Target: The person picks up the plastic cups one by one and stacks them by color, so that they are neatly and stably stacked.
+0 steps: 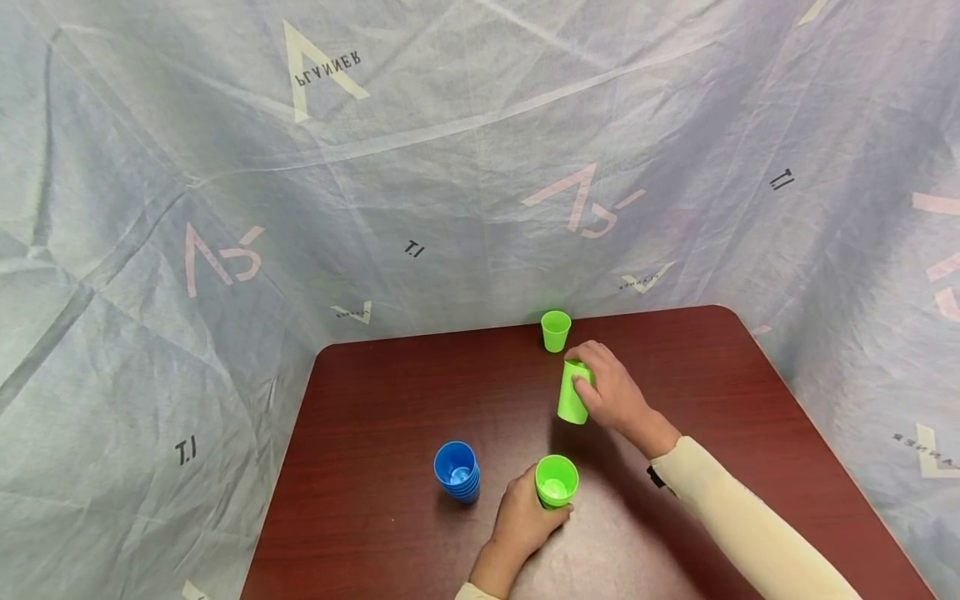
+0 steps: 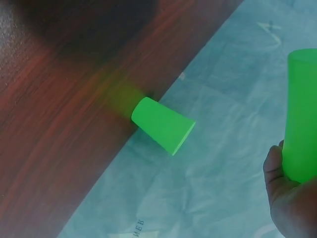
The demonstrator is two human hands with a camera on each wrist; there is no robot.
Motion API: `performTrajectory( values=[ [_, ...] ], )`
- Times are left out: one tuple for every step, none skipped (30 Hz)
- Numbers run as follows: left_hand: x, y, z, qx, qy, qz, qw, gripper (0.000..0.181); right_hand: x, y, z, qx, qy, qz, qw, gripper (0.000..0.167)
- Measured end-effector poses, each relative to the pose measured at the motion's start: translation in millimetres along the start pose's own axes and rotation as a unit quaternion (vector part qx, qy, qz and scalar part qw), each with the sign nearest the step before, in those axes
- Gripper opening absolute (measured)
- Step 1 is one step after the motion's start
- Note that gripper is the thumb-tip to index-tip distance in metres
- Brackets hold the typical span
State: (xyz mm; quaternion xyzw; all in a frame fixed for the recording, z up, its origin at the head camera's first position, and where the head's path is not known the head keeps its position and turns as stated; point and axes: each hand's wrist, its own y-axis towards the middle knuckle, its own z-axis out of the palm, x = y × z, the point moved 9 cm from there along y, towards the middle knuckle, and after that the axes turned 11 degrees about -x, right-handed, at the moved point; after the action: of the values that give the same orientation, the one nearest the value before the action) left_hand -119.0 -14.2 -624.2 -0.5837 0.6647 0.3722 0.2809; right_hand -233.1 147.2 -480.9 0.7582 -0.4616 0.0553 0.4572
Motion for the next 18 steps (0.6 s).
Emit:
performTrajectory(
  values=[
    [-0.2,0.1,0.1,0.001,-0.001,0.000,1.0000,0.065,2,-1.1,0,0.000,0.002,-0.002,1.0000,0.029],
    [-0.4,0.2,0.1,0.001,-0.001,0.001,1.0000,0.065,4,-2.3,-1,-0.001,0.004,-0.005,1.0000,0.029],
    [-0.5,0.2,0.0,0.002,-0.001,0.001,1.0000,0.065,5,-3.7,-1,-0.002,0.005,-0.007,1.0000,0.028],
    [-0.7,0.2,-0.2,0.002,-0.001,0.001,1.0000,0.065,7,-4.9,-2,-0.001,0.009,-0.007,0.9999,0.029],
    [-0.9,0.2,-0.4,0.002,-0.001,0.000,1.0000,0.065,9,-6.4,-2,-0.002,0.011,-0.009,0.9999,0.029],
    [-1.1,0.2,-0.7,0.001,-0.001,0.000,1.0000,0.065,10,-7.9,-2,-0.003,0.014,-0.011,0.9998,0.029],
    [-1.3,0.1,-1.0,0.000,-0.001,0.000,1.0000,0.065,12,-9.3,-2,-0.002,0.018,-0.013,0.9998,0.029],
    [-1.4,0.0,-1.4,-0.001,-0.001,0.000,1.0000,0.065,14,-10.8,-1,-0.002,0.021,-0.016,0.9997,0.028],
    [-1.4,-0.1,-1.6,-0.001,0.000,0.000,1.0000,0.064,16,-12.4,-1,-0.001,0.024,-0.019,0.9995,0.028],
    [-1.6,-0.2,-1.8,-0.002,0.000,0.000,1.0000,0.064,18,-13.9,-1,0.001,0.028,-0.021,0.9994,0.028],
    [-1.8,-0.2,-1.9,-0.002,0.000,0.000,1.0000,0.064,20,-15.5,-1,0.003,0.031,-0.024,0.9992,0.028],
    [-2.0,-0.3,-1.9,-0.002,0.000,0.001,1.0000,0.064,22,-16.9,-1,0.004,0.036,-0.027,0.9990,0.028],
    [-2.1,-0.4,-1.8,-0.002,0.000,0.002,1.0000,0.064,24,-18.4,-1,0.004,0.040,-0.030,0.9987,0.027],
    [-2.1,-0.4,-1.7,-0.001,-0.002,0.002,1.0000,0.064,26,-19.8,-1,0.004,0.045,-0.033,0.9984,0.026],
    [-2.1,-0.5,-1.5,-0.001,-0.004,0.003,1.0000,0.065,28,-21.1,0,0.004,0.050,-0.035,0.9981,0.025],
    [-1.9,-0.5,-1.3,0.000,-0.005,0.003,1.0000,0.065,29,-22.2,0,0.005,0.055,-0.038,0.9978,0.024],
    [-1.3,-0.5,-1.1,0.000,-0.007,0.004,1.0000,0.065,31,-23.2,1,0.005,0.061,-0.040,0.9973,0.024],
    [-0.9,-0.4,-0.9,0.001,-0.009,0.004,1.0000,0.065,32,-24.3,2,0.006,0.067,-0.043,0.9968,0.023]
  ],
)
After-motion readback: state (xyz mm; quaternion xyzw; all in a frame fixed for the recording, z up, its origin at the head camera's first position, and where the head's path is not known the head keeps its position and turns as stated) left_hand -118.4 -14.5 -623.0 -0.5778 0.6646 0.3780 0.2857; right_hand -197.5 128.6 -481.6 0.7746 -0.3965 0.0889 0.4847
